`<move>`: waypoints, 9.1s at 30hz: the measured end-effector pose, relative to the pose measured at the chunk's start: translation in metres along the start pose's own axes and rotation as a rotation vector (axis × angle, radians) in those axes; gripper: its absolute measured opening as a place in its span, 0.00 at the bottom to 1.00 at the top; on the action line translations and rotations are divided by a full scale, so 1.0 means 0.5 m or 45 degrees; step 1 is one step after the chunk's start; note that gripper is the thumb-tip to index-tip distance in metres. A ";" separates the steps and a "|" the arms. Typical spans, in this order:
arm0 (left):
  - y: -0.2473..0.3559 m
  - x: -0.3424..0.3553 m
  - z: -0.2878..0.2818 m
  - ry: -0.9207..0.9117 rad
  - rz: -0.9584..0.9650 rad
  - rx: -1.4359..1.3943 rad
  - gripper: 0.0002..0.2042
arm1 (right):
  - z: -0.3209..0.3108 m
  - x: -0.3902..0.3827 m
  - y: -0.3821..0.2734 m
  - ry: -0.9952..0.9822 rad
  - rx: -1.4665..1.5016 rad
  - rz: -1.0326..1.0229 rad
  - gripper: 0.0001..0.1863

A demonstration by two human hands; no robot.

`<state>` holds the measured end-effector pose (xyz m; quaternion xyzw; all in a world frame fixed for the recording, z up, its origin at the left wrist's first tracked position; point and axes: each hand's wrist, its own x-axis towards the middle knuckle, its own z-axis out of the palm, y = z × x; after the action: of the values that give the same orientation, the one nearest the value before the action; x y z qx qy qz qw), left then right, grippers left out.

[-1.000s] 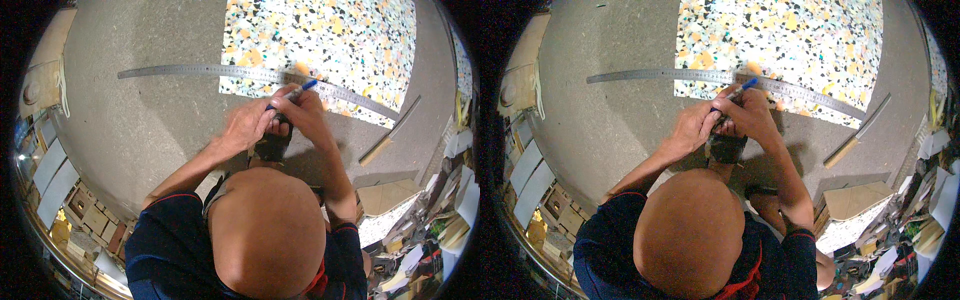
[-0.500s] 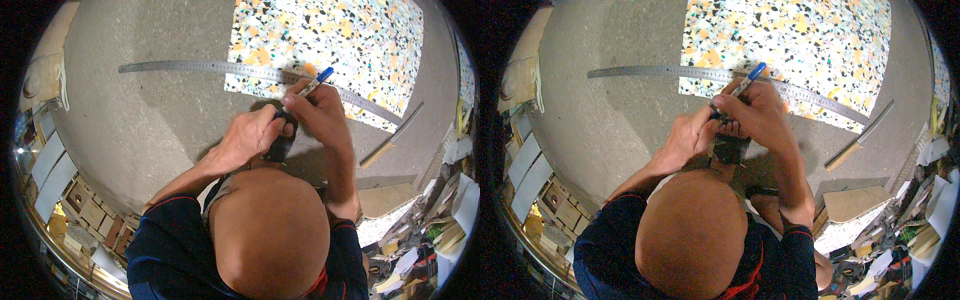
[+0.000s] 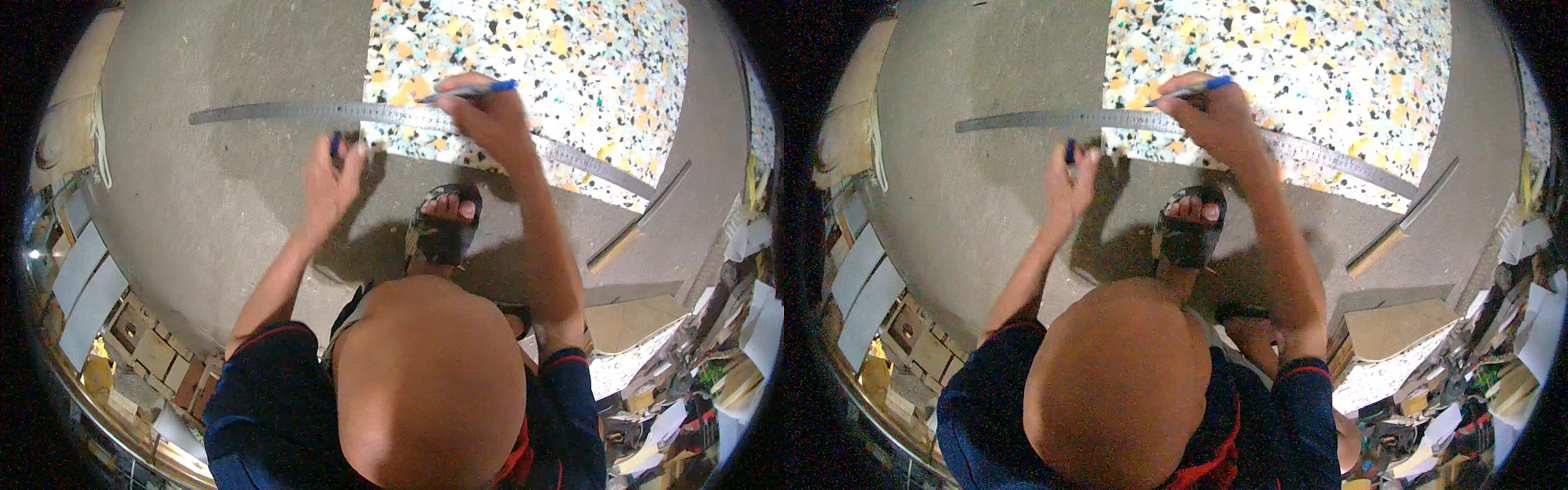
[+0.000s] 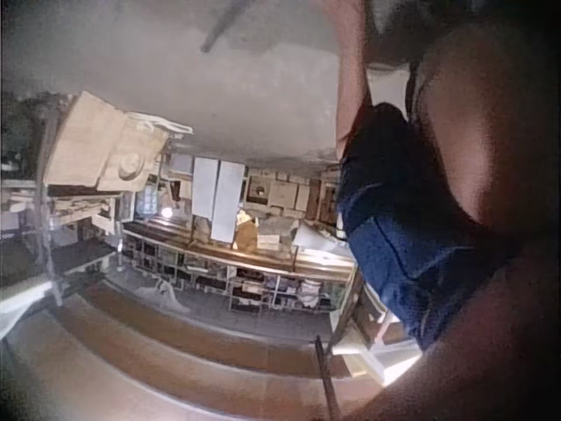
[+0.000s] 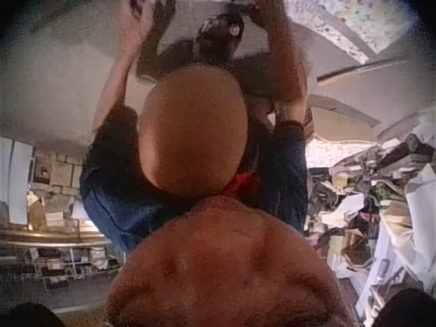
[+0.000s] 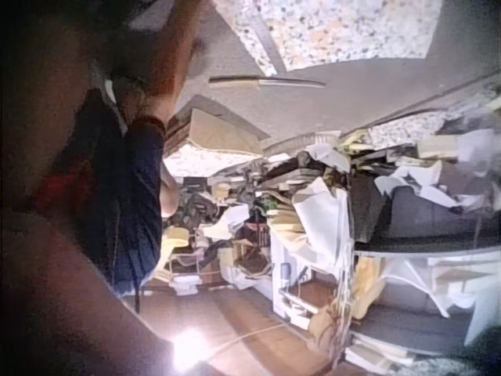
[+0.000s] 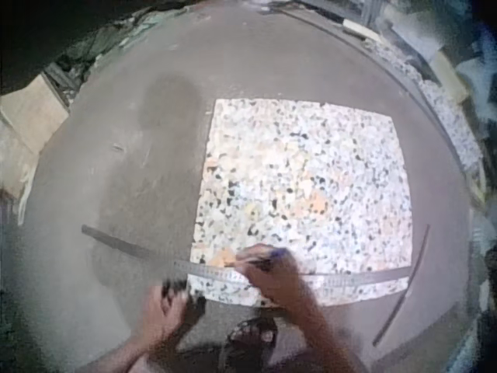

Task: The person measures and marks a speckled laminate sheet using a metal ruler and a blue pen, then cuts along the marked lines with a utility knife. The person repeats the measure-mark-cut cycle on multiple sections of the sheet.

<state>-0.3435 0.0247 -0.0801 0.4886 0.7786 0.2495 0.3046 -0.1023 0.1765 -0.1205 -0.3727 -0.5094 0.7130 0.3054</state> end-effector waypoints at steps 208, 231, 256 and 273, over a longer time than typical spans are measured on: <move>0.293 0.826 0.389 0.035 0.575 -0.149 0.28 | -0.200 0.857 -0.103 0.202 -0.663 -0.161 0.13; 0.301 0.846 0.409 0.306 0.776 0.113 0.22 | -0.363 0.685 -0.190 0.820 -1.522 -0.435 0.23; 0.237 0.494 0.032 0.023 -0.379 -0.879 0.32 | -0.374 -0.113 -0.347 1.179 -1.731 -0.435 0.23; 0.353 0.774 0.021 -0.282 -0.706 -1.148 0.17 | -0.051 0.101 -0.549 1.230 -1.389 0.057 0.19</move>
<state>-0.3590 0.4493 -0.0552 0.1090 0.6572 0.4161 0.6189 -0.0926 0.3111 0.1252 -0.7553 -0.5929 0.1198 0.2522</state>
